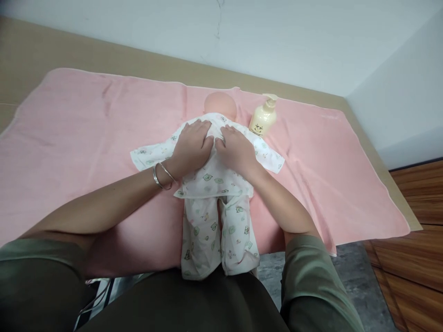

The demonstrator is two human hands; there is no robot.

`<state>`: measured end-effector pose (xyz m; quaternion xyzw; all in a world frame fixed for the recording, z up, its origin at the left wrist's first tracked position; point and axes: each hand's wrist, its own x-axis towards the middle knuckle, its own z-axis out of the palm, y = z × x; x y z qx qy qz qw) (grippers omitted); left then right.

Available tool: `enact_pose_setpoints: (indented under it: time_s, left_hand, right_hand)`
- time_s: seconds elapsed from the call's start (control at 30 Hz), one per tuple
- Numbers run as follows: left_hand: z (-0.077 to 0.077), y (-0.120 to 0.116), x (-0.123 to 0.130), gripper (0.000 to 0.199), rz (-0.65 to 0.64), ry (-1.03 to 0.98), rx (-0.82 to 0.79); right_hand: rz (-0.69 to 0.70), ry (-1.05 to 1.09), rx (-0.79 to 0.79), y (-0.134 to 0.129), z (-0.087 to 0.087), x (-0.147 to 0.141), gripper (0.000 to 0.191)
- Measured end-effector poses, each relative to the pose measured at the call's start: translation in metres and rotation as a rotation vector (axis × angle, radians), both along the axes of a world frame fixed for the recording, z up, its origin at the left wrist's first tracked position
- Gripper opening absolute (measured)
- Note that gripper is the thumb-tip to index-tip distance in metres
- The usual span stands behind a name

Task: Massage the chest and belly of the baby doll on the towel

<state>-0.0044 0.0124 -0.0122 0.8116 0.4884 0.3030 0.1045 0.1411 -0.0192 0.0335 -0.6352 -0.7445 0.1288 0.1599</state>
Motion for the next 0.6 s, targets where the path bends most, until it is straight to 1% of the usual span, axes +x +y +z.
enact_pose_setpoints:
  time_s: [0.1, 0.17, 0.23, 0.33, 0.43, 0.5, 0.6]
  left_hand:
    - [0.000, -0.013, 0.003, 0.048, -0.024, 0.006, 0.065]
    - [0.000, -0.017, 0.005, 0.049, -0.039, 0.017, 0.063]
    - [0.002, -0.015, 0.005, 0.050, -0.046, 0.016, 0.028]
    - [0.006, -0.004, 0.002, 0.050, -0.048, 0.017, -0.033]
    - [0.011, 0.008, -0.001, 0.044, -0.048, 0.050, -0.060]
    - [0.012, 0.011, -0.001, 0.040, -0.043, 0.075, -0.041]
    - [0.010, 0.002, 0.001, 0.041, -0.032, 0.121, 0.040]
  right_hand:
    - [-0.018, 0.004, 0.003, 0.016, -0.009, 0.007, 0.057]
    - [-0.033, 0.002, 0.011, 0.020, -0.012, 0.008, 0.060]
    - [-0.025, -0.014, 0.018, 0.016, -0.011, 0.005, 0.058]
    - [-0.032, -0.071, 0.021, 0.001, -0.005, -0.003, 0.054]
    - [-0.033, -0.156, 0.057, -0.014, 0.000, -0.012, 0.052]
    - [-0.017, -0.187, 0.080, -0.017, 0.002, -0.013, 0.050]
    - [0.013, -0.133, 0.044, -0.008, 0.002, -0.005, 0.046]
